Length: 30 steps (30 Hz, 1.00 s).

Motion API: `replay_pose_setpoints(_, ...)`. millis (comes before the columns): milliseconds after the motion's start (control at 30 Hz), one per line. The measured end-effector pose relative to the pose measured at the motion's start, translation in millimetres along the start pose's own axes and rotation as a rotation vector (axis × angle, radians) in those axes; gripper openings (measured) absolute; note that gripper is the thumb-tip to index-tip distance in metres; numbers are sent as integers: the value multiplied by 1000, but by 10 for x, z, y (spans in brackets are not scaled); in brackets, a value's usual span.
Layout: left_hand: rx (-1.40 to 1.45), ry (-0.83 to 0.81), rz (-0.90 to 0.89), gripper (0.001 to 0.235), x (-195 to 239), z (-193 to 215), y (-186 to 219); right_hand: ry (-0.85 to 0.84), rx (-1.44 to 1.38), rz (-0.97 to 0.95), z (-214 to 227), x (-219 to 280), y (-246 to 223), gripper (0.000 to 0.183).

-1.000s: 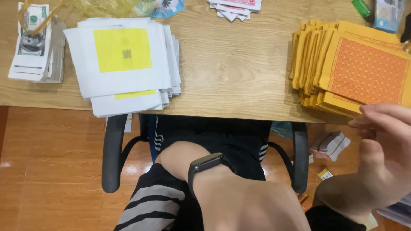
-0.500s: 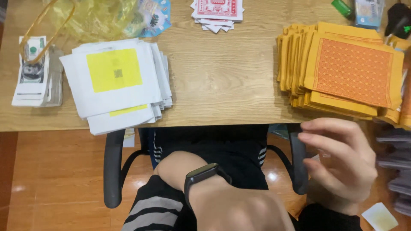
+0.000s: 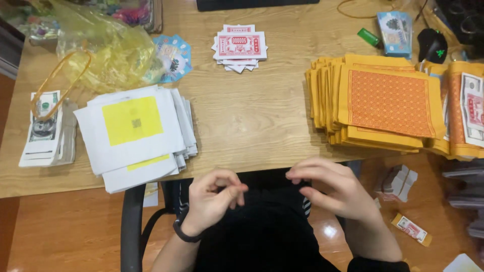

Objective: The person repeatedly picks up stacks of yellow patterned paper, folds them in half, and places them on a growing pile. They also briefly handle a stack of white paper and a bundle of US dollar bills before returning to folding the yellow paper.

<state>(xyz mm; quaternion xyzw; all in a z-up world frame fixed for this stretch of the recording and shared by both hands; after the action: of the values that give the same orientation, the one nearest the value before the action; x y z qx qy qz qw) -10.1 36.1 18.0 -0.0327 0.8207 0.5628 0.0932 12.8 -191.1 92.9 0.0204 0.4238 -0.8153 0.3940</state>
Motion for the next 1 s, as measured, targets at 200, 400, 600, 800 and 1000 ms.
replay_pose_setpoints(200, -414, 117, -284, 7, -209, 331, 162, -14, -83, -136, -464, -333, 328, 25)
replay_pose_setpoints(400, -525, 140, -244, 5, -257, 500, -78, -71, 60, -149, -373, -341, 296, 25)
replay_pose_setpoints(600, -1035, -90, -332, 15, -329, 258, -435, 281, 392, -328, 646, 2, 629, 20)
replay_pose_setpoints(800, -1349, -258, -384, 33, -271, 175, -714, -15, 727, -684, 1249, 284, 1056, 27)
replay_pose_setpoints(1000, -1223, -375, -366, 18, -245, 100, -415, -334, 710, -848, 1135, 307, 1225, 56)
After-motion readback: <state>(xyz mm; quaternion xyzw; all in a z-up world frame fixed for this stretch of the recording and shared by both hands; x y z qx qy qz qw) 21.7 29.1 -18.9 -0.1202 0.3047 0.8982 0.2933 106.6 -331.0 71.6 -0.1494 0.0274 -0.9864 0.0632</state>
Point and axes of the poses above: each hand's wrist, its own x-axis away from the middle knuckle, its own z-axis out of the back of the hand, y = z × x, the point moved 5 cm from there along -x, towards the middle knuckle, and after that the axes turned 9 degrees about x, right-handed, at the moved point
